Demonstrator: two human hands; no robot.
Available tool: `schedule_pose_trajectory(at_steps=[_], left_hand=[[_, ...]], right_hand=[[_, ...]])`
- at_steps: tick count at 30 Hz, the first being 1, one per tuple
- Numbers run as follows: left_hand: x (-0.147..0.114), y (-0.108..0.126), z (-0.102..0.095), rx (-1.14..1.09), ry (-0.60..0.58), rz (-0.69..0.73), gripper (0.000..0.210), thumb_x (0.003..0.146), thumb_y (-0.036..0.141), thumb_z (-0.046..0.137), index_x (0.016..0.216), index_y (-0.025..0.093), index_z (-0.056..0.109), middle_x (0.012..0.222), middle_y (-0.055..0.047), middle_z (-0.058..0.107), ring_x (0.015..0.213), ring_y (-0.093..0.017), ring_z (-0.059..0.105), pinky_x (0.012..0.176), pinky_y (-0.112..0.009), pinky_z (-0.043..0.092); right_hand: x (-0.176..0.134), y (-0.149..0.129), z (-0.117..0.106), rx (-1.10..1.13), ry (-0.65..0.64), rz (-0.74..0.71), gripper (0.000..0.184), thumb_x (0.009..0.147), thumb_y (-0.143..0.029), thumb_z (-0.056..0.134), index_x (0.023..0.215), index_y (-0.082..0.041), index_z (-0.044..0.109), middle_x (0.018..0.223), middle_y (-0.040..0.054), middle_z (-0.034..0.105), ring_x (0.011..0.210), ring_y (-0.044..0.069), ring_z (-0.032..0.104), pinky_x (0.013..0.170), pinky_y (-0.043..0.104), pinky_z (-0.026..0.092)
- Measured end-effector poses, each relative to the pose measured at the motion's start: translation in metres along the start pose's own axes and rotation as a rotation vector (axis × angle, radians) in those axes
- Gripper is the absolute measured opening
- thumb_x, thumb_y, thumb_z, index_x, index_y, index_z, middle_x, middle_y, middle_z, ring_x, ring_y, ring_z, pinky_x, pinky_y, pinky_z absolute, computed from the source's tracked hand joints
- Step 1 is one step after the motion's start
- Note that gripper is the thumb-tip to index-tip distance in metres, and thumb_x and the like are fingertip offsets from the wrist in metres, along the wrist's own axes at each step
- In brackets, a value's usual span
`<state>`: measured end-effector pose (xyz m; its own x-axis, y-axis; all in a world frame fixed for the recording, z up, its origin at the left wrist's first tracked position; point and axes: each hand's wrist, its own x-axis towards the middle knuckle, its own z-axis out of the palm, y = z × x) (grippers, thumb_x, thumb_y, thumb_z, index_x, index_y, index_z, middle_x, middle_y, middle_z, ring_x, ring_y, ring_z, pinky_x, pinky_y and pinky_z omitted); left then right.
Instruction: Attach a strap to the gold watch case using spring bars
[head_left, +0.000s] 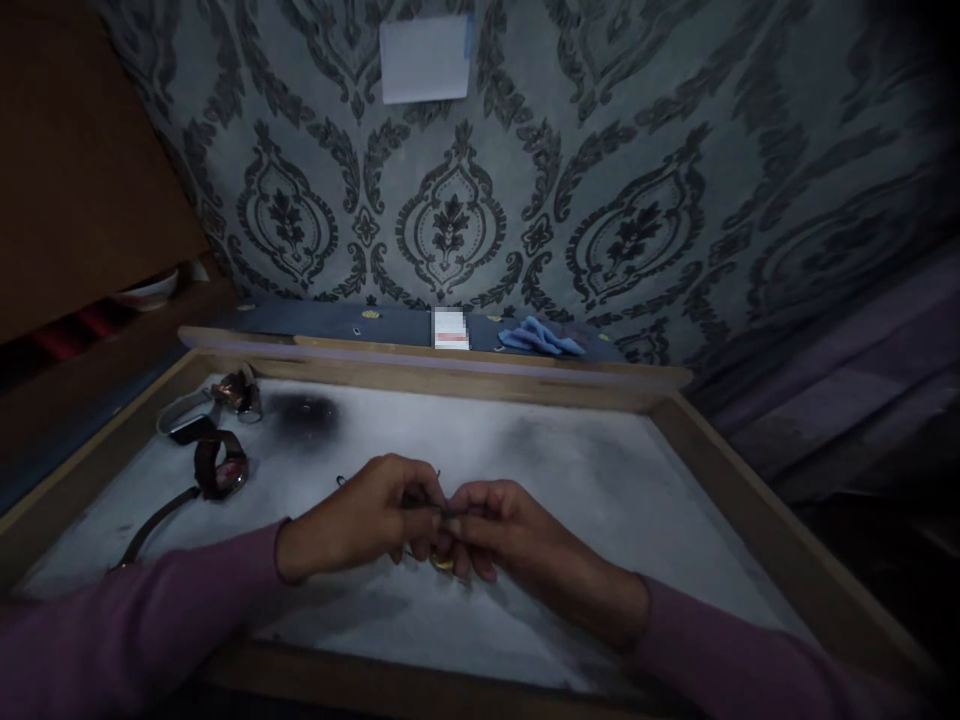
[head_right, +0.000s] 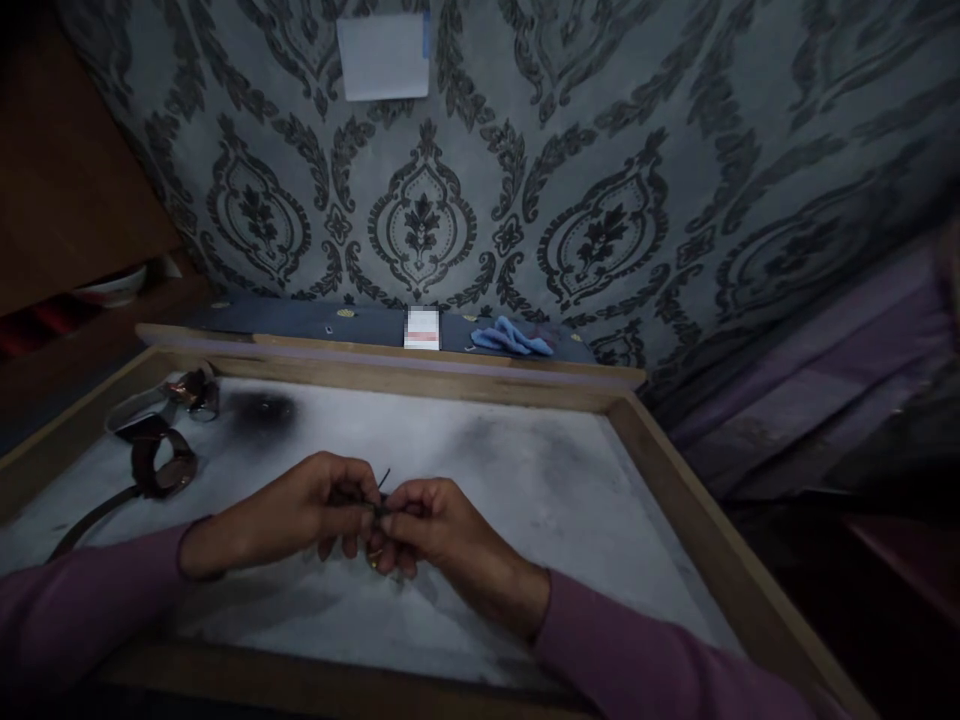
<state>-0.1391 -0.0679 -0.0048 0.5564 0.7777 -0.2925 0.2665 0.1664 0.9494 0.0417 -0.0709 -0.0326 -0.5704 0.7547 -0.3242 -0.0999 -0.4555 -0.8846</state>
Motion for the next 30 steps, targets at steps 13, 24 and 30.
schedule_pose_trajectory(at_steps=[13,24,30], left_hand=[[-0.004,0.006,-0.046,0.887,0.251,0.187,0.011,0.082,0.014,0.053,0.081,0.017,0.064,0.070,0.001,0.063,0.065,-0.014,0.057,0.062,-0.026,0.037],[-0.051,-0.003,-0.048,1.058,0.374,0.260,0.011,0.092,0.019,0.050,0.093,0.016,0.060,0.092,-0.004,0.060,0.087,-0.019,0.056,0.074,-0.029,0.040],[-0.072,-0.010,-0.030,0.971,0.218,0.265,0.020,0.094,0.014,0.045,0.080,0.016,0.060,0.082,-0.002,0.060,0.075,-0.015,0.056,0.067,-0.025,0.039]], right_hand=[[-0.013,-0.002,-0.002,-0.600,0.059,-0.279,0.011,0.084,-0.023,0.063,0.078,-0.015,0.066,0.069,0.0015,0.063,0.059,0.010,0.056,0.053,0.021,0.042],[-0.014,-0.011,0.045,-1.541,-0.222,-0.421,0.006,0.086,-0.020,0.064,0.084,-0.014,0.065,0.091,0.0046,0.064,0.074,0.016,0.060,0.059,0.025,0.041],[-0.007,0.001,0.046,-1.635,-0.182,-0.514,0.015,0.086,-0.007,0.055,0.077,-0.017,0.059,0.082,0.0007,0.064,0.064,0.014,0.058,0.052,0.027,0.034]])
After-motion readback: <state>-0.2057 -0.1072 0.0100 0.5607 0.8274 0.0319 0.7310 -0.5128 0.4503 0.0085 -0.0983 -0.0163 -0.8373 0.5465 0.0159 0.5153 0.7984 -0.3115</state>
